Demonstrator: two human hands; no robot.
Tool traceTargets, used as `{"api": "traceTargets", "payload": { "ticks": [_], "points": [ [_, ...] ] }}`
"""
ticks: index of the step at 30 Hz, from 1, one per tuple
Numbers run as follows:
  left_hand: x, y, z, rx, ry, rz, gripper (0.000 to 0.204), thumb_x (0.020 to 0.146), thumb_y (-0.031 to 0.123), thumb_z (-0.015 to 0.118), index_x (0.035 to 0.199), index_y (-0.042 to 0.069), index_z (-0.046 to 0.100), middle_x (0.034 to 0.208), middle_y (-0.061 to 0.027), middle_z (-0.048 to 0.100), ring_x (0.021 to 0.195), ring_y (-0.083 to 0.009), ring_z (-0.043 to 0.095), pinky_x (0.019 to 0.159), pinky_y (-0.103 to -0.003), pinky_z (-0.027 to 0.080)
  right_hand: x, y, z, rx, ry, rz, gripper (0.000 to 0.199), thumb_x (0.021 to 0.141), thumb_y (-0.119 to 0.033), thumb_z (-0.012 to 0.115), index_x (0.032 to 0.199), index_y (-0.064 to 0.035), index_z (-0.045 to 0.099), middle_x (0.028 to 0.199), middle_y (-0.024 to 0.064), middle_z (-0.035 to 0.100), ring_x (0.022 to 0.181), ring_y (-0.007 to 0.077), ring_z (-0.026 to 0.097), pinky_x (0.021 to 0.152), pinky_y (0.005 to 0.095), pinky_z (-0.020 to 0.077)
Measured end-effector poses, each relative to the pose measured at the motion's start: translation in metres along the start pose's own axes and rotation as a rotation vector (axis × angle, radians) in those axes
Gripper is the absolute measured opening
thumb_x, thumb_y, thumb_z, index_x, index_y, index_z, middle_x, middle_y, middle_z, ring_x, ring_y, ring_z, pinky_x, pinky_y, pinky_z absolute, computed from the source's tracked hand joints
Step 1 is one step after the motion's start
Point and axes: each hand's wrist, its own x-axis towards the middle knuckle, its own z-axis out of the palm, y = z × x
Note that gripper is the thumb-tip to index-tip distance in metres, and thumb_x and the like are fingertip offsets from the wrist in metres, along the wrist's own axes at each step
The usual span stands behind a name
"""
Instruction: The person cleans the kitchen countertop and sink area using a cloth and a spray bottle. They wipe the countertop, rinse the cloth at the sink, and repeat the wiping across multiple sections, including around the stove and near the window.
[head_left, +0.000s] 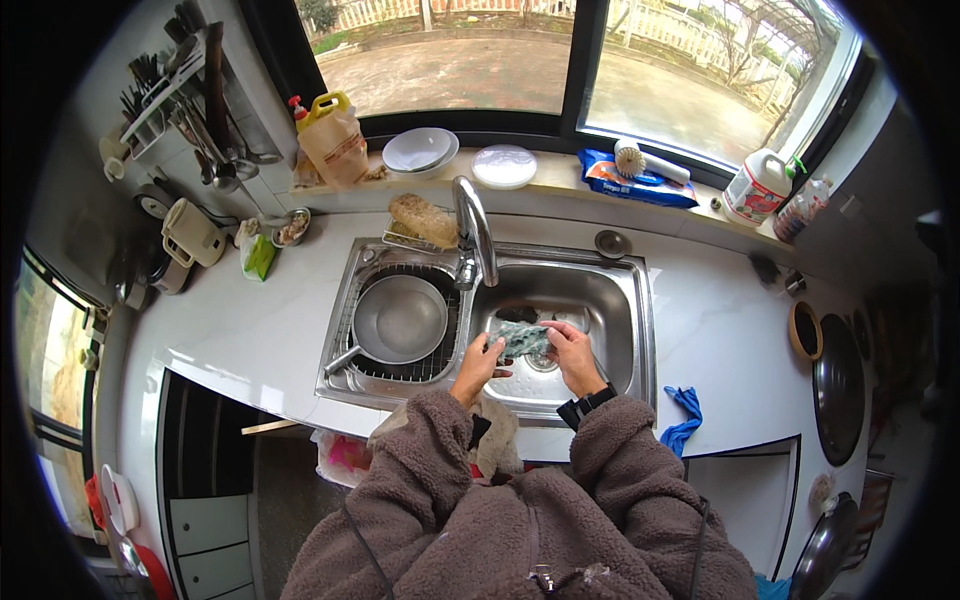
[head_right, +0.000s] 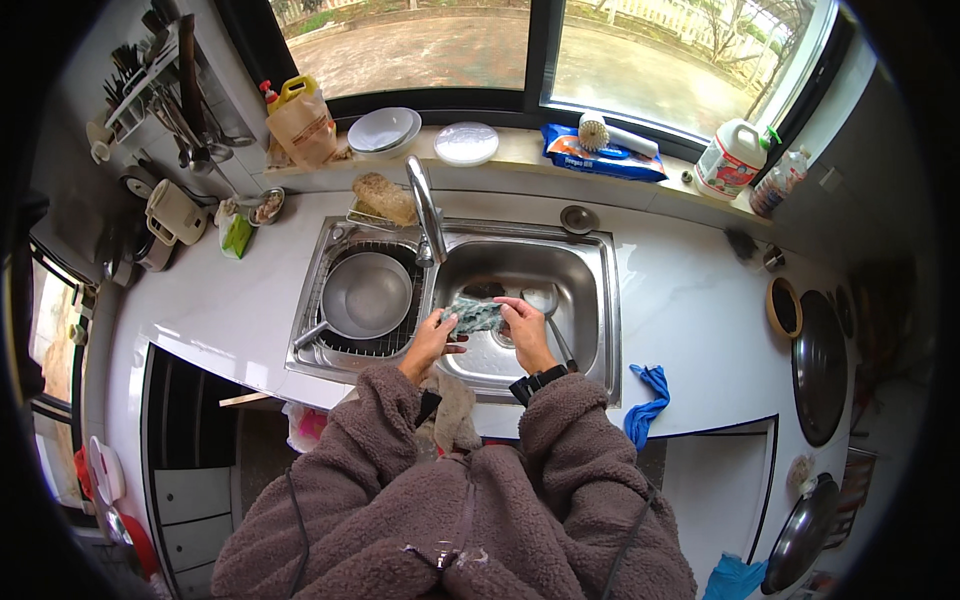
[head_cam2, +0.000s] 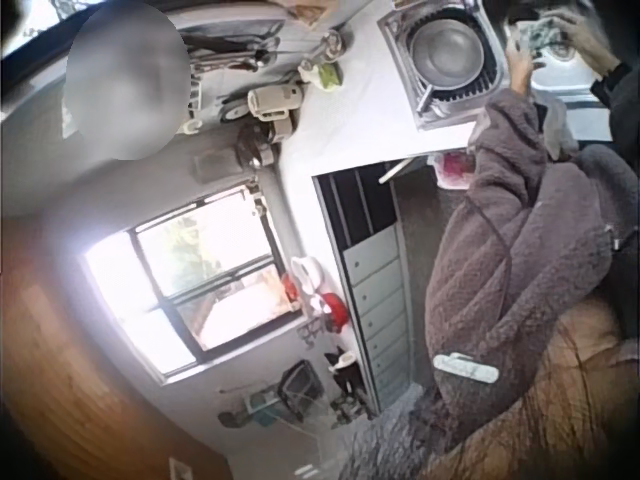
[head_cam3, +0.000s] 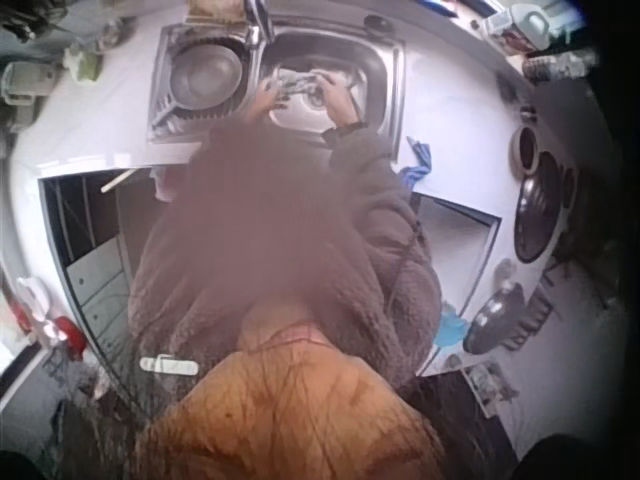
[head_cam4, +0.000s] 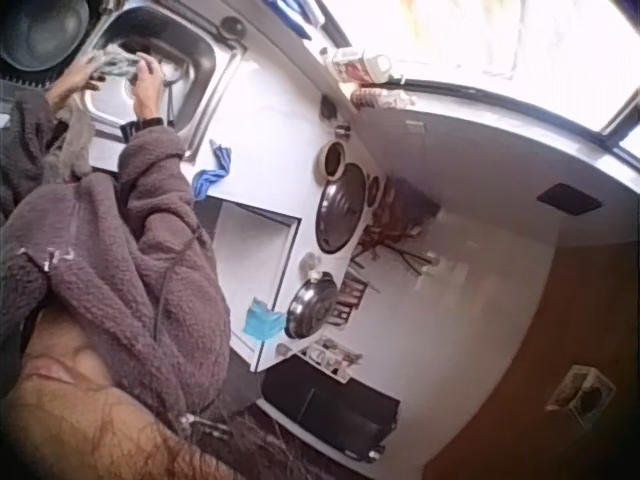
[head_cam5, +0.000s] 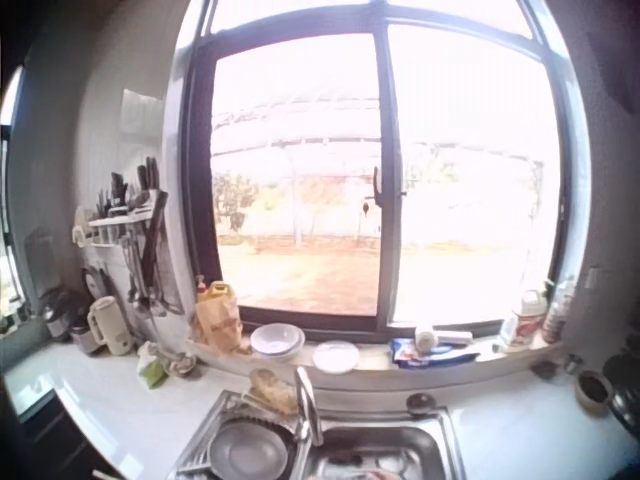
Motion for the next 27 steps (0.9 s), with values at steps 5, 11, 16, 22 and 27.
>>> {"api": "traceTargets", "payload": {
  "ticks": [5,11,16,22,27],
  "points": [
    [-0.017,0.015,0.007,-0.285,-0.139,-0.112,0.041,0.098,0.036,0.055,0.120,0.002,0.055,0.106,-0.0098,0.064,0.086,-0.0211,0.065,0.074,-0.036,0.058,-0.012,-0.019,0.000,-0.020,-0.053,-0.119,0.023,0.097,-0.016,0.055,0.114,-0.0025,0.064,0.101,0.0014,0.064,0.090,0.0093,0.060,0.081,0.0238,0.0490],
    [-0.026,0.033,0.030,-0.281,-0.242,-0.066,0.046,0.093,0.040,0.062,0.125,0.008,0.054,0.112,-0.0062,0.062,0.102,-0.0174,0.061,0.089,-0.038,0.051,-0.015,-0.040,0.009,0.066,-0.316,-0.180,0.034,0.098,-0.026,0.056,0.123,-0.0035,0.058,0.110,0.0012,0.063,0.102,0.0088,0.056,0.090,0.0238,0.0440],
    [-0.026,0.040,0.025,-0.265,-0.205,0.069,0.045,0.086,0.013,0.071,0.126,0.005,0.052,0.112,-0.0065,0.061,0.101,-0.0175,0.061,0.088,-0.035,0.053,-0.013,-0.035,-0.003,-0.573,0.108,-0.441,0.027,0.096,-0.023,0.057,0.093,0.0006,0.071,0.064,0.0054,0.066,0.061,0.0171,0.065,0.060,0.0282,0.0508],
    [-0.027,0.046,0.017,-0.248,-0.185,0.089,0.041,0.088,0.015,0.070,0.124,0.004,0.054,0.100,-0.0044,0.062,0.087,-0.0134,0.063,0.078,-0.030,0.055,-0.023,-0.029,-0.009,-0.229,0.002,-0.244,0.031,0.097,-0.028,0.059,0.106,0.0019,0.060,0.086,0.0075,0.066,0.075,0.0109,0.064,0.066,0.0229,0.0520],
    [-0.025,0.043,0.021,-0.243,-0.200,0.113,0.045,0.091,0.018,0.067,0.131,0.006,0.050,0.097,-0.0023,0.062,0.084,-0.0099,0.061,0.074,-0.025,0.053,-0.032,-0.011,0.018,-0.262,-0.276,-0.044,0.032,0.093,-0.028,0.065,0.110,-0.0018,0.059,0.089,0.0035,0.066,0.075,0.0097,0.064,0.068,0.0238,0.0518]
  ]
}}
